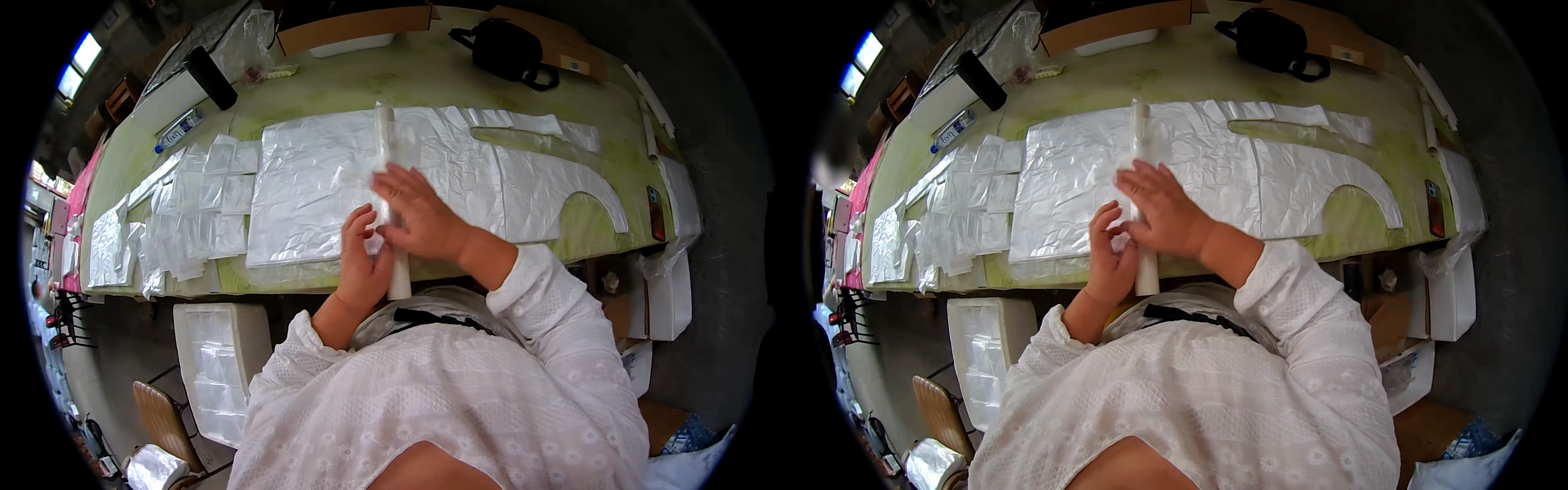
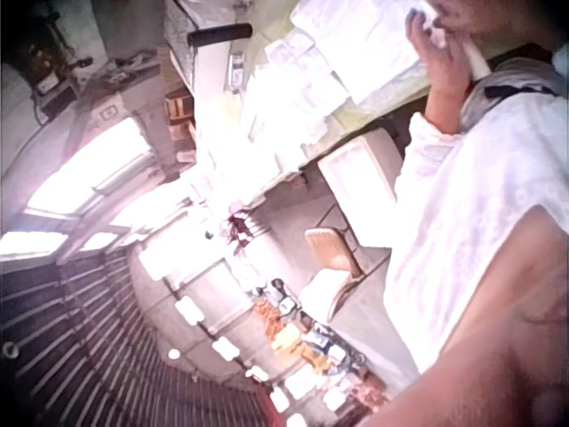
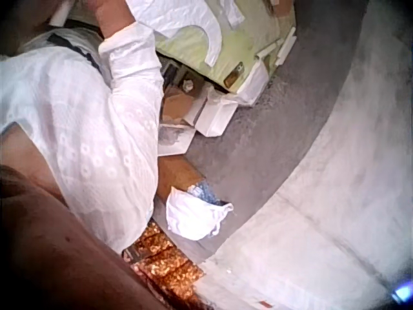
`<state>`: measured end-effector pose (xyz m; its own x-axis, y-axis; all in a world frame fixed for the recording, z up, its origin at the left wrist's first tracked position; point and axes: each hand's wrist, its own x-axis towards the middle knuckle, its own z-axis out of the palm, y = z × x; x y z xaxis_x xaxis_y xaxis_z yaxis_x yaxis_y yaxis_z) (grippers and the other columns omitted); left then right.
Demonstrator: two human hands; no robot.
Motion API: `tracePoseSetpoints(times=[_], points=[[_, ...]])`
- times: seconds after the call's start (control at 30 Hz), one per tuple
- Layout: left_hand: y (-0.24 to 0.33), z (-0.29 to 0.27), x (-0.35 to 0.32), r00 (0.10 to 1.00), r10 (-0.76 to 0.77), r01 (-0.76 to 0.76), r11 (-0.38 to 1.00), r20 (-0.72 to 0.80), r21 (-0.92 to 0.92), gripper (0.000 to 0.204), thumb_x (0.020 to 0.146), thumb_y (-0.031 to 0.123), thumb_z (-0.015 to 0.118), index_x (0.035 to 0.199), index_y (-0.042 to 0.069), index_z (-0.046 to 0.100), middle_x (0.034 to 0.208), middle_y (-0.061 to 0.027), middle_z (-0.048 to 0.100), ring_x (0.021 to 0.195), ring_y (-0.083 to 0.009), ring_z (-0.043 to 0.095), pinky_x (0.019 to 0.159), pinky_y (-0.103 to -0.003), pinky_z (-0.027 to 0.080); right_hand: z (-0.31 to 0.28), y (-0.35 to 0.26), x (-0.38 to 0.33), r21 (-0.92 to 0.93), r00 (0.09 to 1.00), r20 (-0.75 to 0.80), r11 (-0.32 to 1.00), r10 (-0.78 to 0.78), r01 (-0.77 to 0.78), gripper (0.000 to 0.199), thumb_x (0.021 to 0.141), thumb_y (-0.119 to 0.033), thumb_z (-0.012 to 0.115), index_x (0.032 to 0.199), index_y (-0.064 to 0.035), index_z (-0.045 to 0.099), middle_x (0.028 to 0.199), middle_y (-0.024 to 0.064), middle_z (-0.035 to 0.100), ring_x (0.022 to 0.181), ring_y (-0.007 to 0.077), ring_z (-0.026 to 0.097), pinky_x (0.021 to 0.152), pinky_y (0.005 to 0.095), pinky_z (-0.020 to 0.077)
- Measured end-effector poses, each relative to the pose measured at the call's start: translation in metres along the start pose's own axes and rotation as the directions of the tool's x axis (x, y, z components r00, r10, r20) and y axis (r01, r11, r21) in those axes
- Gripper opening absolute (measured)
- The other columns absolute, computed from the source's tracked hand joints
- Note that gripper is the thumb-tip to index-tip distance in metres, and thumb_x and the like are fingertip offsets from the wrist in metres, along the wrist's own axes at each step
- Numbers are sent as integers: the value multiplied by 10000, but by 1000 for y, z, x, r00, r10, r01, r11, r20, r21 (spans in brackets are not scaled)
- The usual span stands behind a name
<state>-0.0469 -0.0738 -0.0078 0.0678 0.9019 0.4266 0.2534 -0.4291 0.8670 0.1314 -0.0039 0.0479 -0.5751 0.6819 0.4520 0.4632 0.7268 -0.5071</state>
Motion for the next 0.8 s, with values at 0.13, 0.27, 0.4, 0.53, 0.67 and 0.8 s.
tracePoseSetpoints(times=[0.13,0.27,0.4,0.53,0.67,0.8], points=[[17,-28,32,958,280,-271,955,-62,116,442,910,-3,516,1350,39,535,1456,-165,510,1404,-317,431,1177,-480,334,34,-14,-8,-56,998,51,998,44,-41,502,834,-219,737,1297,-58,631,1360,122,604,1432,365,411,1184,579,294],[33,-33,90,899,208,-238,971,385,32,314,984,201,570,1223,33,687,1358,-152,643,1392,-409,462,1165,-466,359,42,-15,0,76,996,95,997,3,-10,381,827,-193,730,1190,-84,685,1218,82,662,1303,333,507,1107,573,354],[-19,-36,100,847,96,-174,979,522,103,311,1025,259,583,1178,6,680,1343,-147,628,1363,-387,486,1156,-430,369,42,-21,-8,72,989,-113,993,-90,99,266,801,-70,714,1067,-55,720,1191,137,679,1220,346,572,1037,516,454],[-39,-48,79,930,-42,80,993,364,-89,218,1014,209,609,1079,12,673,1316,-133,607,1375,-350,467,1167,-419,347,30,-37,-28,149,987,-128,981,-102,121,162,826,-104,703,974,-49,737,1157,105,687,1294,345,522,1126,518,388],[-33,-53,77,965,-22,21,1000,263,8,205,994,206,630,1131,75,707,1405,-121,582,1443,-356,387,1198,-464,297,45,-39,-11,232,983,-67,955,-173,183,123,808,-98,710,917,-50,738,1096,112,691,1221,362,552,1105,488,416],[-11,-72,82,917,51,-147,965,394,215,290,982,260,635,1229,162,753,1541,-82,526,1487,-376,337,1208,-510,272,57,-51,7,335,983,9,927,-181,167,113,797,-85,707,906,-80,740,1002,97,690,1095,346,592,1061,470,442]])
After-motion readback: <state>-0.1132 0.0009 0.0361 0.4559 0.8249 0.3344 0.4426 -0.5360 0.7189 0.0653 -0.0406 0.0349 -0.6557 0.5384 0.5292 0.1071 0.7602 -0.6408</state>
